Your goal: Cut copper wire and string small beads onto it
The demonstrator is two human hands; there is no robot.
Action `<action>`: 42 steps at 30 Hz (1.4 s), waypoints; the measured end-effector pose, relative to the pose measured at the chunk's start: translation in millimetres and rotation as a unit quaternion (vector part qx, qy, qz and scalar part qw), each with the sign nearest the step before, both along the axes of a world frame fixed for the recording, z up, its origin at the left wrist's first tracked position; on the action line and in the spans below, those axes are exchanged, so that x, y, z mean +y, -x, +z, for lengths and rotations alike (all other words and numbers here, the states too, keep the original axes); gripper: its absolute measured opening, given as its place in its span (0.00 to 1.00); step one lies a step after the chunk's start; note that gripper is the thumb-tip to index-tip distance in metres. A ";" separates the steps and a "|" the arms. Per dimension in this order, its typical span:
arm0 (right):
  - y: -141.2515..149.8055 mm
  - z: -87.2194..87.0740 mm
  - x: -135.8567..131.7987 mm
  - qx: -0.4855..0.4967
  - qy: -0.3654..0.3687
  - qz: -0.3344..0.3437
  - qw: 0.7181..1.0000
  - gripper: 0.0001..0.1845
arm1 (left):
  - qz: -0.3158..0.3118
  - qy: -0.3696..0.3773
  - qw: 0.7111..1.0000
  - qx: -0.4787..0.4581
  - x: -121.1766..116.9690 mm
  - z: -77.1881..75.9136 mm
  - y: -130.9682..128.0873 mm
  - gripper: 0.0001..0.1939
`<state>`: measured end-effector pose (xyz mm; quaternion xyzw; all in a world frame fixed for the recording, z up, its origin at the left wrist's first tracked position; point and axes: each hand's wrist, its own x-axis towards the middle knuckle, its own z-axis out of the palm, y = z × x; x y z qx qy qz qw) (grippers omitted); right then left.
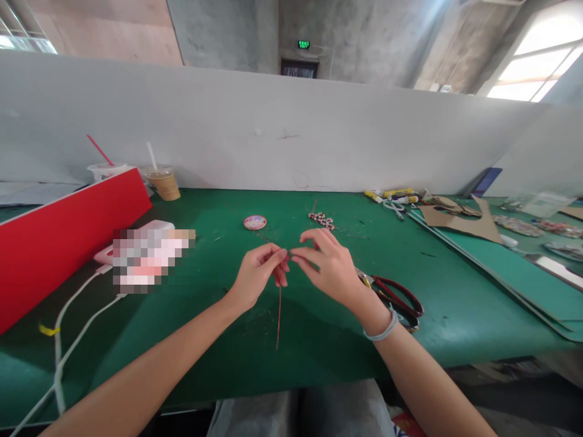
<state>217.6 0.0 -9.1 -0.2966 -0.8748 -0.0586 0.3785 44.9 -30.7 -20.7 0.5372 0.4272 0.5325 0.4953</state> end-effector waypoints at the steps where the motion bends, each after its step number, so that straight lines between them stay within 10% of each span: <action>1: 0.1 -0.9 1.3 0.026 0.016 0.015 0.999 0.11 | -0.001 0.001 1.000 0.000 0.0 0.0 0.2 0.11; 10: 0.5 -4.2 2.2 0.085 0.151 0.116 0.978 0.08 | -0.023 -0.037 0.999 0.032 -1.2 -2.5 -0.2 0.11; 42: -13.1 -1.1 10.1 -0.007 0.048 0.156 0.987 0.09 | -0.103 0.024 0.994 0.039 1.1 -2.4 0.5 0.13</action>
